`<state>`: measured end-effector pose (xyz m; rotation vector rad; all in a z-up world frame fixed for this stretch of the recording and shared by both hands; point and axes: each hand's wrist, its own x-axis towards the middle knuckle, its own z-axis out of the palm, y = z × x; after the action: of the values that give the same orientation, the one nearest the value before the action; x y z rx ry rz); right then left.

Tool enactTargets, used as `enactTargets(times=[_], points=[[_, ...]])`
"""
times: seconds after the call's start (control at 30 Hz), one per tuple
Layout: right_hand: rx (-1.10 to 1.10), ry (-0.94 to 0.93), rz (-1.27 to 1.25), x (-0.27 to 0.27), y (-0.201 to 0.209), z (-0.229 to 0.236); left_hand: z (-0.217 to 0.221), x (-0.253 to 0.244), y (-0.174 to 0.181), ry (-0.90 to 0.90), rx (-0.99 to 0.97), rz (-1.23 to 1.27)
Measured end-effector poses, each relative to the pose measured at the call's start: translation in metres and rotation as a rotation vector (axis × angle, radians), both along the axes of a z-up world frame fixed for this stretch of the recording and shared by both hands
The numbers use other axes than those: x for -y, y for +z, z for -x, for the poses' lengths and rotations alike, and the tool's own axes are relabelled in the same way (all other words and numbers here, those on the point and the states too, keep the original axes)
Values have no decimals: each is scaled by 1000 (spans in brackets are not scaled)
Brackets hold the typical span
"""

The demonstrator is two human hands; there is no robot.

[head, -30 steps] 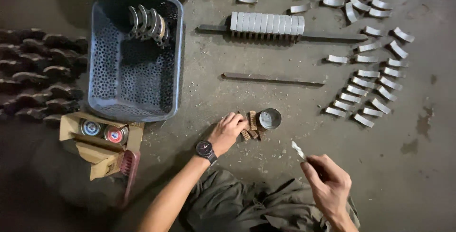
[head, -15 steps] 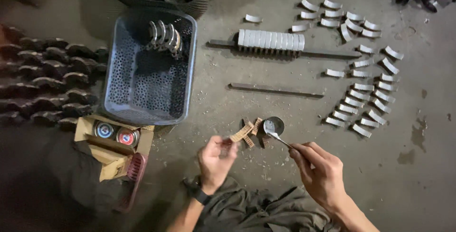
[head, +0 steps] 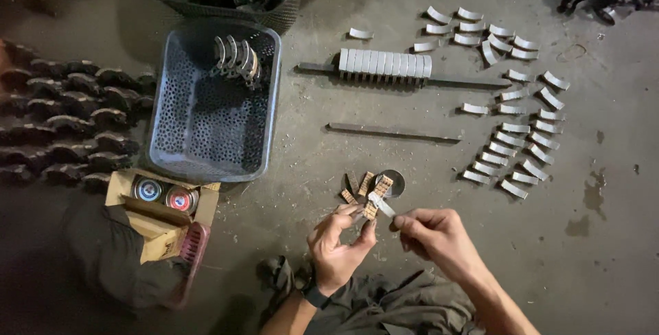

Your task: The person sits on the floor and uses a small brush to apply a white substance from a metal can onto small, curved metal pieces. They handle the pieces one by one, applying the substance to the surface and then placing them onto a metal rod or into a blue plastic basket.

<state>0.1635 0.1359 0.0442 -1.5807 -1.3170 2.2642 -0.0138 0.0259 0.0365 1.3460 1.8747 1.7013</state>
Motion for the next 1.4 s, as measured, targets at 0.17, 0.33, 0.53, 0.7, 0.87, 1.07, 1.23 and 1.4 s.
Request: enactTargets(times=[0.17, 0.33, 0.53, 0.7, 0.87, 1.07, 1.23, 1.4], points=[[313, 142, -480, -10, 33, 7, 4, 2, -2, 12, -6, 5], [277, 121, -799, 14, 36, 6, 4, 1, 1, 12, -83, -3], [281, 151, -906, 17, 36, 15, 5, 2, 13, -94, -161, -21], [315, 79, -883, 12, 28, 13, 2, 3, 12, -123, -157, -26], [327, -62, -526, 2, 14, -4, -6, 11, -13, -25, -97, 5], [8, -397, -499, -9, 4, -25, 15, 13, -38, -141, 525, 115], [-76, -133, -547, -6, 25, 10, 11, 8, -51, -416, 1122, 101], [-106, 150, -496, -5, 27, 36, 5, 1, -34, -563, 1515, 122]])
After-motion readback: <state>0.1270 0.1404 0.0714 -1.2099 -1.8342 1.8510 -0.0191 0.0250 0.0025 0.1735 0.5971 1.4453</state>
